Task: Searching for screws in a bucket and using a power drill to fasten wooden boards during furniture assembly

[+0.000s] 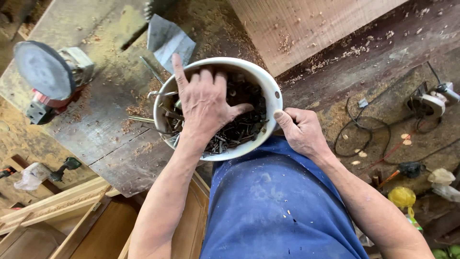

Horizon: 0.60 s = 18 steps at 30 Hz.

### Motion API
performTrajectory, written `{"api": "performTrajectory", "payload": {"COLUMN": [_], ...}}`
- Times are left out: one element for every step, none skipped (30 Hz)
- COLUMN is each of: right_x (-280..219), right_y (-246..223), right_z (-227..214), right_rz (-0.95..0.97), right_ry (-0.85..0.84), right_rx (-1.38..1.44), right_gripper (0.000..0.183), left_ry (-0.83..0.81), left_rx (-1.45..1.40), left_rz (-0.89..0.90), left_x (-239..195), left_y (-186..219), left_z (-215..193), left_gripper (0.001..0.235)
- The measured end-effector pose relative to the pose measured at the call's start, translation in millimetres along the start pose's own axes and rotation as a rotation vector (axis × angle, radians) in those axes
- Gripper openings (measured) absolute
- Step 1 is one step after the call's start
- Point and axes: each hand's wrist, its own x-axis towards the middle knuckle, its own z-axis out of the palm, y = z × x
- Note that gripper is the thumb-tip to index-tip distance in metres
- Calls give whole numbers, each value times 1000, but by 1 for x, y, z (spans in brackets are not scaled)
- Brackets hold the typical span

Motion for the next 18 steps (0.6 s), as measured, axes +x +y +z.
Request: {"api": "performTrajectory", "payload": {"right_x": [2, 3, 4, 4, 4, 5, 5, 5, 6, 5, 5, 5, 7, 6, 6, 5, 5, 7], "right_y": [-3, -7, -10, -9, -9, -8, 4, 16, 29, 28, 27, 26, 24, 22, 22, 25, 27, 29], "right_z": [1, 2, 2, 2, 3, 4, 6, 8, 9, 10, 10, 10, 10, 9, 9, 10, 11, 10], "right_rz": [-8, -18, -29, -35, -25, -14, -20, -12, -4, -3, -3, -3, -3, 1, 4, 10, 15, 17], "right_ry": [1, 3, 5, 8, 14, 17, 16, 50, 84, 87, 87, 88, 93, 91, 90, 91, 85, 82], "right_rx": [-3, -7, -10, -15, -21, -26, -28, 0, 28, 30, 23, 17, 20, 29, 39, 46, 41, 35], "right_gripper": [52, 52, 53, 53, 53, 52, 52, 49, 49, 49, 49, 50, 50, 49, 49, 49, 49, 48], "left_ry": [8, 9, 9, 17, -92, -204, -199, -298, -398, -399, -438, -477, -477, -462, -447, -455, -383, -307], "left_rx": [2, -22, -47, -47, -41, -34, -32, -13, 7, 8, 14, 22, 24, 6, -13, -11, -53, -95], "left_rz": [-1, 39, 79, 79, 77, 72, 70, 55, 40, 43, 66, 90, 95, 129, 162, 166, 225, 284], "left_x": [0, 1, 2, 4, 7, 9, 10, 12, 13, 14, 15, 18, 17, 16, 15, 12, 9, 8], "left_y": [-1, -2, -2, -1, 0, 1, 3, 4, 7, 7, 8, 8, 5, 3, 0, -2, -5, -7], "left_z": [1, 2, 4, -3, -9, -15, -19, -23, -26, -28, -30, -32, -30, -27, -23, -24, -25, -26], "left_gripper": [93, 89, 86, 86, 85, 85, 85, 78, 75, 75, 71, 68, 68, 65, 63, 63, 56, 48]}}
